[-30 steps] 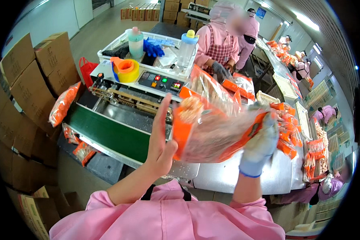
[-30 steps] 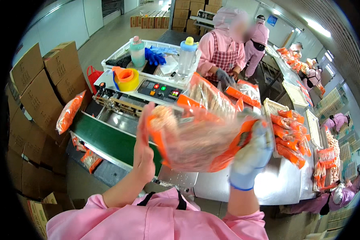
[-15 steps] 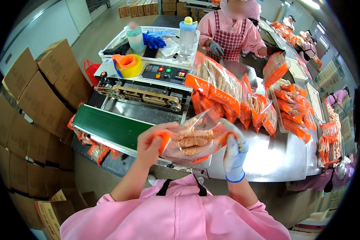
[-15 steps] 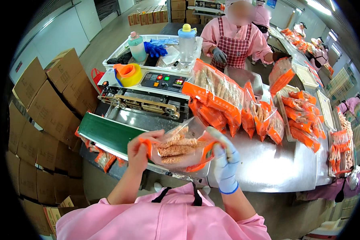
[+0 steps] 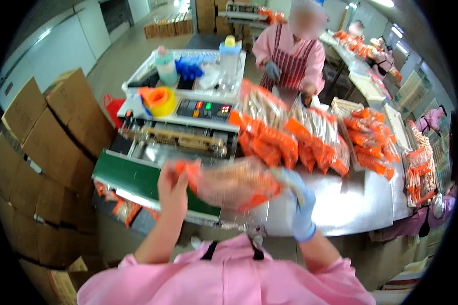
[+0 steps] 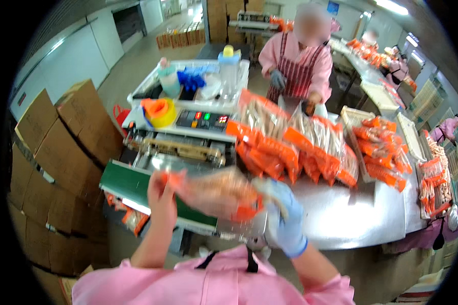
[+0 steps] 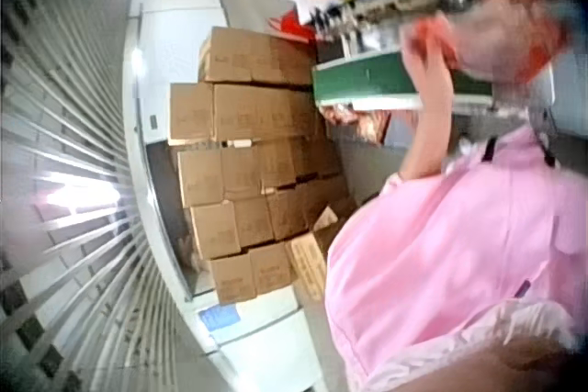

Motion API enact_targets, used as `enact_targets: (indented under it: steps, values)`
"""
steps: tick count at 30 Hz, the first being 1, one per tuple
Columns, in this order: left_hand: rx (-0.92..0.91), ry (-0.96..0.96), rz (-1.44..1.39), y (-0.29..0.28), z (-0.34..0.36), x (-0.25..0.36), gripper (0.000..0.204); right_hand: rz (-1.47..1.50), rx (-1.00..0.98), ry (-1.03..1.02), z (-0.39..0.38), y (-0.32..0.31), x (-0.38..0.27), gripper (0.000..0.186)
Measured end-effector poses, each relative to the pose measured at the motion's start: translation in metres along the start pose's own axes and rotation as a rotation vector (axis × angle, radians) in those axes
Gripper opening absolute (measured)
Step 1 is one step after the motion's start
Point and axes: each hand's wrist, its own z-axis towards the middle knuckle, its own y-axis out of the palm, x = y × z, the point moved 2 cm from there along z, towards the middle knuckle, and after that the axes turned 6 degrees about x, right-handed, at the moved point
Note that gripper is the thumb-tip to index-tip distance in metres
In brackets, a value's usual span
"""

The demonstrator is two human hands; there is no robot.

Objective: The person places open plastic bags containing food items onto a conveyor belt feeding a heat-sealing machine. After the bags are sealed, the person picks them up and stacks them on the table. The task is performed repeatedly throughout the clip.

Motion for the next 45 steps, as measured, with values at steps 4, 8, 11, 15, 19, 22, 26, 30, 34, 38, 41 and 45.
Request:
enact_targets:
  steps: [4,8,11,15,19,22,26,30,34,38,41,45]
  values:
    - [-0.021,-0.001,-0.149,-0.001,-0.002,0.014,0.01,0.028,0.045,-0.038,0.001,-0.01,-0.018,0.019]
    - [0.089,-0.035,-0.181,0.003,0.005,-0.021,0.011,0.096,0.091,0.072,-0.007,0.003,0.009,0.031]
    - [-0.038,-0.09,-0.212,-0.001,-0.005,-0.028,0.019,0.265,0.134,0.27,-0.01,0.007,0.008,0.034]
    - [-0.182,-0.104,-0.251,-0.006,-0.003,-0.054,0.034,0.547,0.231,0.516,-0.012,0.016,0.017,0.037]
    - [-0.008,-0.207,-0.442,0.003,-0.003,-0.052,0.032,0.332,0.319,0.329,-0.023,0.016,0.022,0.035]
    - [0.116,-0.28,-0.457,0.014,-0.007,-0.044,0.029,0.249,0.459,0.194,-0.021,0.018,-0.001,0.029]
    - [0.23,-0.557,-0.37,0.037,0.001,-0.059,0.023,-0.06,0.494,0.399,-0.01,0.006,0.037,0.019]
    - [0.162,-0.718,-0.227,0.055,0.017,-0.136,0.021,0.252,0.655,0.803,-0.032,0.012,0.138,0.016]
    - [0.177,-0.791,-0.124,0.05,0.024,-0.21,0.022,0.265,0.639,0.915,-0.074,0.025,0.224,0.016]
    - [0.197,-0.792,0.025,0.037,0.038,-0.23,0.023,0.147,0.587,0.915,-0.073,0.041,0.248,0.019]
    - [0.261,-0.776,0.051,0.012,0.048,-0.228,0.024,0.146,0.515,0.925,-0.06,0.067,0.24,0.02]
    - [0.275,-0.652,0.112,-0.023,0.07,-0.223,0.026,0.227,0.456,1.02,-0.061,0.101,0.248,0.018]
